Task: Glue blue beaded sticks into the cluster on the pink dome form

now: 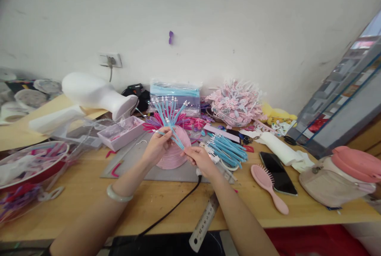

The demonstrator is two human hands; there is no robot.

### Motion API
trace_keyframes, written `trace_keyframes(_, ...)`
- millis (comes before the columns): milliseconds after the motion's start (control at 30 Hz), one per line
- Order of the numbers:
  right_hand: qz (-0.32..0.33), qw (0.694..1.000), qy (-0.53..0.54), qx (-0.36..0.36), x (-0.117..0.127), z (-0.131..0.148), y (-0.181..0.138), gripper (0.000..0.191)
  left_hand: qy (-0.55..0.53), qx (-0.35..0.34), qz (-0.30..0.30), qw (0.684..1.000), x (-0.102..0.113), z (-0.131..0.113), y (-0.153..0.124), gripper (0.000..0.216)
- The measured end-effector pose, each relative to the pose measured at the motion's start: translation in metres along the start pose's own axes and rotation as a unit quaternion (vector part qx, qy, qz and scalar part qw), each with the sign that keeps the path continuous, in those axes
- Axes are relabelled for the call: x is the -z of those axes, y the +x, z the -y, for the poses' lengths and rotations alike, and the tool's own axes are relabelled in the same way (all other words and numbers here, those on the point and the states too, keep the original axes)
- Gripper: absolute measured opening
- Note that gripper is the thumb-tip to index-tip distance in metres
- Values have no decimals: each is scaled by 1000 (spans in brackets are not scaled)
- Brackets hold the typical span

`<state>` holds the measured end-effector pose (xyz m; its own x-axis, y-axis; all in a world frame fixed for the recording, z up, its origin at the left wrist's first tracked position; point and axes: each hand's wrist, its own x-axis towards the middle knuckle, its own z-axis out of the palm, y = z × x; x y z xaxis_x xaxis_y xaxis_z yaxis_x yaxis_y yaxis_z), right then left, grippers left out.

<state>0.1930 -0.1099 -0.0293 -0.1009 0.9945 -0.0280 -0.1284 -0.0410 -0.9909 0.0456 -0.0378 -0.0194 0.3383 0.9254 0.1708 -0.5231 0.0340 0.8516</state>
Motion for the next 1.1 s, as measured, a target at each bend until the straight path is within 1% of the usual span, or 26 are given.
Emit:
trace_keyframes(200,19,1000,20,-3,1,-1,0,34,-8,3,9,1000,-1,-3,0,28)
trace_keyframes(433,14,1000,-7,0,-4,1,-1,35,-13,-41,-51,998,-7,-4,-1,25)
trace_keyframes(633,5,1000,-22,5,-6,-1,0,37,25,-84,-97,991,-8,0,-2,22)
trace_keyframes(700,-9,1000,-21,7,-5,-1,0,39,42,-75,-86,993,-10,0,-3,24)
trace_keyframes(833,-26,999,-25,16,-4,0,1,41,120,-38,-12,992,-15,1,-9,24)
trace_keyframes(900,-31,999,-34,25,-4,-1,1,41,182,-19,31,983,-17,1,-12,22)
trace_keyframes(967,-37,998,-45,31,-4,-1,1,42,232,-1,65,970,-19,1,-14,24)
trace_keyframes(1033,-45,997,-52,33,-4,-2,2,42,254,7,76,964,-20,0,-15,29)
trace_keyframes(1100,-55,996,-59,33,-3,-3,2,43,252,5,68,965,-20,0,-14,31)
